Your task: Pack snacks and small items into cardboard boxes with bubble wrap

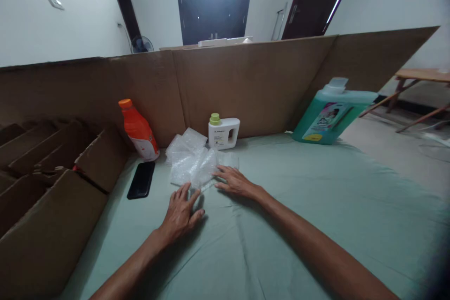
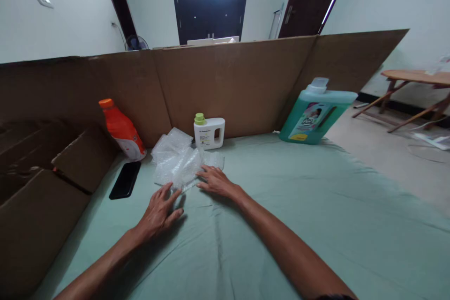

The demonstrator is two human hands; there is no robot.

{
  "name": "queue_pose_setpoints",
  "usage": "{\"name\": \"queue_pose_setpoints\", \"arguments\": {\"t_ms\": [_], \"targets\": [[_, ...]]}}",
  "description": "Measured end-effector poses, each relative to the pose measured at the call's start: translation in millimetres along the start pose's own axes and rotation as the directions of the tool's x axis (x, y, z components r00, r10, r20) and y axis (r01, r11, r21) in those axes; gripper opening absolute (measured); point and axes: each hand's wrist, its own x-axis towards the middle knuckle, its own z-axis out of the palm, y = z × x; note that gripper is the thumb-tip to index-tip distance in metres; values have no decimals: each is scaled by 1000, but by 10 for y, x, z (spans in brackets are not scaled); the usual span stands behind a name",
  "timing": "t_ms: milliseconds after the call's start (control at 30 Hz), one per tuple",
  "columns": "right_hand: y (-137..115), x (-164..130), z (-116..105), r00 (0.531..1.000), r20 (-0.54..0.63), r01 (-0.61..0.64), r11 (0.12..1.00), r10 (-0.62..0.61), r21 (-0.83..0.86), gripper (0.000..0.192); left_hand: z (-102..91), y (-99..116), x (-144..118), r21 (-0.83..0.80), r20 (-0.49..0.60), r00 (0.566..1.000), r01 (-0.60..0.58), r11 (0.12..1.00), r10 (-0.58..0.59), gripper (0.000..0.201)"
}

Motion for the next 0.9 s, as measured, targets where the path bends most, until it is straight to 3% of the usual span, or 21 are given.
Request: {"name": "queue_pose_setpoints", "arguments": {"t_ms": [100, 200, 300, 467, 567, 700, 800, 900], "targets": [[-175, 377, 163, 1000, -25, 14, 1000, -15, -24, 44, -27, -158, 406, 85, 30, 994, 106, 991, -109, 44], [-281, 592, 198, 998, -52, 25, 999, -26, -30, 39, -158, -394, 543, 120, 18, 988, 152, 981, -155, 38], [-250, 452, 164, 995, -98, 15, 999, -18, -29, 36, -231, -470, 358, 141, 18, 984, 174, 975, -178, 40], [-176, 117, 161, 994, -110, 23, 999, -27, -39, 36, -68, -254, -56, 88, -122, 976, 190, 978, -179, 43], [-257, 245, 197, 995, -77, 68, 997, -70, -38, 41, 4, -169, 28, 51, -97, 984, 152, 987, -146, 42], [-334, 385, 174, 992, -90, 81, 996, -84, -35, 39, -120, -231, 211, 61, -95, 977, 198, 978, -192, 37], [-226, 113, 135, 989, -128, 65, 997, -68, -32, 38, -221, -272, -5, 65, -118, 974, 203, 977, -194, 40], [-33, -386, 137, 990, -132, 41, 999, -45, -34, 34, -176, -240, -467, 38, -168, 967, 201, 979, -192, 40]]}}
